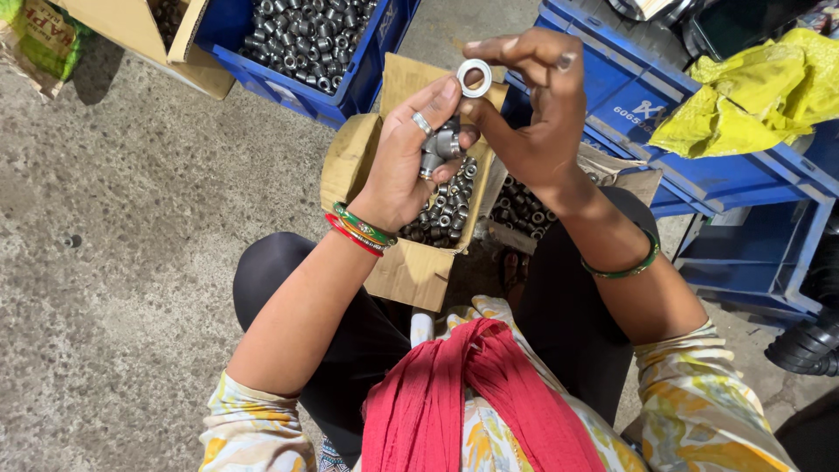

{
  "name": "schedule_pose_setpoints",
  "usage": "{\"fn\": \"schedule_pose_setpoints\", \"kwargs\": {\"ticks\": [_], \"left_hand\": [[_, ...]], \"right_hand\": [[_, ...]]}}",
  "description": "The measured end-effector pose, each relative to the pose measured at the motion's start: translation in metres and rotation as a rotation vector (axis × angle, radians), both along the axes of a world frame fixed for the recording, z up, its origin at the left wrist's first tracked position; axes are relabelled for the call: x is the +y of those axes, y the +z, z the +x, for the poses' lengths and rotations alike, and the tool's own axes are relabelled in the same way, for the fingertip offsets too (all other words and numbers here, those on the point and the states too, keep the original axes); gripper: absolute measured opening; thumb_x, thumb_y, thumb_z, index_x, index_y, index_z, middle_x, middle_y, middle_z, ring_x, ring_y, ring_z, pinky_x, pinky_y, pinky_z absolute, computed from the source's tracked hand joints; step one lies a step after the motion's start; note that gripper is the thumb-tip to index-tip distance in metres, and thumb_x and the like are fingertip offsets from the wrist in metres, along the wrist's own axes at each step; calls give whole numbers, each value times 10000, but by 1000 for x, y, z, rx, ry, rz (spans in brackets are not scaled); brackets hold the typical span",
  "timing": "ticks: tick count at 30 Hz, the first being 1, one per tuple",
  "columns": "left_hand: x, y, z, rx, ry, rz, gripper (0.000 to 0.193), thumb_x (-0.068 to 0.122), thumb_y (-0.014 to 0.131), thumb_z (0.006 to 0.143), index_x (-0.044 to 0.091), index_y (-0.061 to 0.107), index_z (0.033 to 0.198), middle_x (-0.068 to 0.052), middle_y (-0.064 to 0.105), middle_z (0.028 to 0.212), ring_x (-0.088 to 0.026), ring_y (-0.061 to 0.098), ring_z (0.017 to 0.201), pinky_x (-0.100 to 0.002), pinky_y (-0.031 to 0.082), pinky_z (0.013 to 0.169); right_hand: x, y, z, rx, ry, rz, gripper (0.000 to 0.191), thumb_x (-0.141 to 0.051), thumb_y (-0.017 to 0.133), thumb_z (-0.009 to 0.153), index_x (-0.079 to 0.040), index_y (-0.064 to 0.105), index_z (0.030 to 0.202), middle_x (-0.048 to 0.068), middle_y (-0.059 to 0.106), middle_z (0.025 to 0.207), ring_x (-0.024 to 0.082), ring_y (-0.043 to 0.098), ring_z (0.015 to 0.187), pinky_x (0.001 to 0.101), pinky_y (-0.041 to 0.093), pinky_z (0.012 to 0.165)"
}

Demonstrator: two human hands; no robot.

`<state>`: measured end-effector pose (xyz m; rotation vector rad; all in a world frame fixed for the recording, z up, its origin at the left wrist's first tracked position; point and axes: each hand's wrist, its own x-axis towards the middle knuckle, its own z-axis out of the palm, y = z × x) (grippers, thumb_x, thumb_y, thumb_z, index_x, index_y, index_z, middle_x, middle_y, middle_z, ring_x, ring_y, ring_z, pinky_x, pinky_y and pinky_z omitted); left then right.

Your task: The person sits on the floor and repeatedly picks up small cylindrical metal parts from a cardboard box. They hold the parts in both hands, align them, and press them together to form short stacks, then place the stacks back into the box.

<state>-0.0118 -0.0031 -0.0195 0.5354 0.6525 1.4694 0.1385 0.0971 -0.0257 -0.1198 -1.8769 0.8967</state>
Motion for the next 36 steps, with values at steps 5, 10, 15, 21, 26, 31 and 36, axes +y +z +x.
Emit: {"fn": "schedule_pose_setpoints", "kwargs": {"ticks": [5, 10, 15, 21, 26, 31, 36], "left_hand": [[-1, 2, 2, 4, -10, 0, 407, 326, 621, 1065, 7, 605, 1317, -19, 630, 1032, -76, 607, 820, -176, 407, 498], [-1, 1, 3, 7, -2, -2, 355, 337, 619, 1062, 30, 623, 1240, -3, 610, 999, -75, 612, 801, -182, 405, 491], [1, -3, 3, -91, 30, -59, 361, 393, 589, 1034, 49, 636, 1129, -25, 618, 927, -88, 627, 759, -200, 420, 469], [1, -1, 0, 11, 114, -67, 293, 337, 609, 1046, 47, 572, 1017, -61, 646, 936, -108, 639, 789, -215, 408, 472], [-5, 9, 1, 141, 199, 10, 452, 396, 529, 1066, -28, 664, 1151, -26, 587, 942, -91, 625, 747, -216, 411, 460], [-9, 14, 0, 336, 268, 98, 638, 504, 438, 1099, -55, 708, 1245, -54, 585, 922, -73, 579, 642, -210, 425, 448], [-4, 10, -7, 67, 224, -23, 695, 577, 392, 1072, 6, 554, 1435, -75, 573, 1083, -122, 655, 784, -209, 436, 451]], "right_hand": [[2, -8, 2, 50, -3, 16, 649, 182, 795, 955, -88, 365, 1359, 196, 570, 1266, 227, 652, 1212, 317, 549, 1050], [4, -5, 1, 51, -68, 144, 647, 198, 798, 908, -91, 373, 1302, 181, 610, 1276, 221, 605, 1179, 323, 544, 1010], [5, 0, -1, 67, -38, 210, 676, 176, 829, 882, -82, 367, 1303, 162, 597, 1267, 210, 643, 1180, 350, 512, 1030], [0, 1, 3, 12, 63, 49, 699, 234, 740, 978, -95, 296, 1406, 186, 592, 1388, 221, 652, 1177, 305, 586, 1012], [4, -1, 1, 29, 53, 72, 677, 265, 653, 945, -108, 291, 1380, 188, 581, 1361, 250, 641, 1260, 355, 577, 1095], [0, 1, 3, 17, 55, 10, 662, 268, 619, 945, -124, 280, 1357, 179, 579, 1300, 250, 628, 1276, 363, 562, 1115], [0, 10, 3, 101, 123, -617, 554, 154, 585, 941, -105, 303, 1342, 152, 581, 1229, 226, 616, 1171, 381, 606, 973]]}}
